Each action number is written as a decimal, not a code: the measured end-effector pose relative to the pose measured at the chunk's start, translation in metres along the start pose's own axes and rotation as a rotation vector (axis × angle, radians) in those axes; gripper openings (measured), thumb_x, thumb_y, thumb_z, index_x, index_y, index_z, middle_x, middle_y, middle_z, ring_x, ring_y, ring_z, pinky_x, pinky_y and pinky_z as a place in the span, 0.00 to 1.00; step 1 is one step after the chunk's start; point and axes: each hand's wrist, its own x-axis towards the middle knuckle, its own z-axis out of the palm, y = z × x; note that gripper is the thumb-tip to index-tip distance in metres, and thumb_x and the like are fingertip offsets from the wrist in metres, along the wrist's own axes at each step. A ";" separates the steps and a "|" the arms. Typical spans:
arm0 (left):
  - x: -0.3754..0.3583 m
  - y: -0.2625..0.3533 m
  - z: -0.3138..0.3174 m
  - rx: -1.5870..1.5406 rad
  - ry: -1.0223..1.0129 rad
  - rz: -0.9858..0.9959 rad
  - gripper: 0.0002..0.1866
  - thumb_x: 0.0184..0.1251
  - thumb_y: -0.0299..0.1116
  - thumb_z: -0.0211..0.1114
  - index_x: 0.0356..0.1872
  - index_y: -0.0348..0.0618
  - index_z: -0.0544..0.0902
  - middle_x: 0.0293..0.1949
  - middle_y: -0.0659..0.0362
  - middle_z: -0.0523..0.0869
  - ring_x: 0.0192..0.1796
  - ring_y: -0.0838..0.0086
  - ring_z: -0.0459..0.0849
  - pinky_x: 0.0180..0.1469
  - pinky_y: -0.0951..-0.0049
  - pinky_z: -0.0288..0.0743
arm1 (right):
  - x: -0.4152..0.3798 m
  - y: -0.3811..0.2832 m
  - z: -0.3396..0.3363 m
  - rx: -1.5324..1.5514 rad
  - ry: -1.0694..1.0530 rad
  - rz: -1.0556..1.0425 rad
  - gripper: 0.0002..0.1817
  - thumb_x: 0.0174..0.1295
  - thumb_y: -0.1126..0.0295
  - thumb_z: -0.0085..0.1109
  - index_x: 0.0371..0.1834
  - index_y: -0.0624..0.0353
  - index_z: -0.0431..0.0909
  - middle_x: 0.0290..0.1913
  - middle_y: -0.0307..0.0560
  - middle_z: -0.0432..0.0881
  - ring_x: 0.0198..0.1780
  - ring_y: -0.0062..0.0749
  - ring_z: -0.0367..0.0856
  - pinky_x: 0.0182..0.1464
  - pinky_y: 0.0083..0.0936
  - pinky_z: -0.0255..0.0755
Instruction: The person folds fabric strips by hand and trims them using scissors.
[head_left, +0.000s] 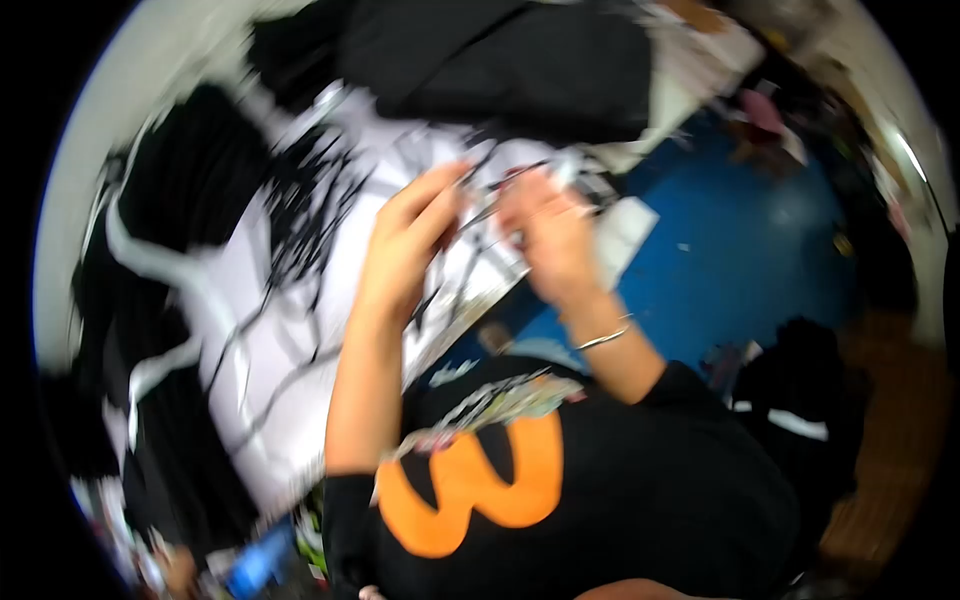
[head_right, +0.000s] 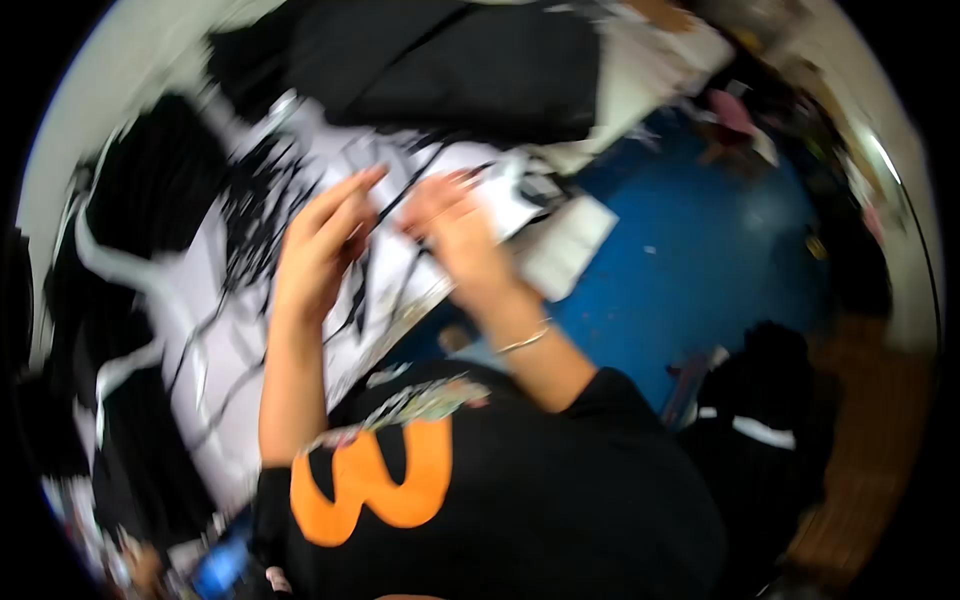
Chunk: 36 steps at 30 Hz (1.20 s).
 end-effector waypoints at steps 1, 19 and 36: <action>0.024 -0.010 0.012 -0.055 -0.116 0.013 0.12 0.67 0.34 0.59 0.45 0.38 0.81 0.28 0.68 0.75 0.28 0.86 0.68 0.29 0.86 0.59 | 0.000 -0.016 -0.015 -0.089 0.066 -0.065 0.08 0.68 0.75 0.48 0.48 0.60 0.74 0.35 0.39 0.79 0.36 0.22 0.80 0.47 0.20 0.73; -0.017 0.035 0.046 0.784 -0.160 0.411 0.02 0.60 0.18 0.57 0.29 0.31 0.77 0.25 0.53 0.77 0.28 0.67 0.76 0.33 0.74 0.70 | -0.003 -0.075 0.008 -0.196 0.005 -0.065 0.05 0.61 0.77 0.59 0.39 0.65 0.78 0.34 0.39 0.79 0.39 0.18 0.78 0.42 0.16 0.73; -0.048 0.018 0.009 0.536 0.251 0.462 0.07 0.61 0.25 0.65 0.39 0.37 0.85 0.42 0.58 0.77 0.36 0.77 0.75 0.38 0.81 0.69 | -0.001 -0.053 0.035 -0.428 -0.048 -0.222 0.04 0.58 0.82 0.61 0.36 0.66 0.78 0.32 0.38 0.80 0.33 0.14 0.76 0.36 0.10 0.69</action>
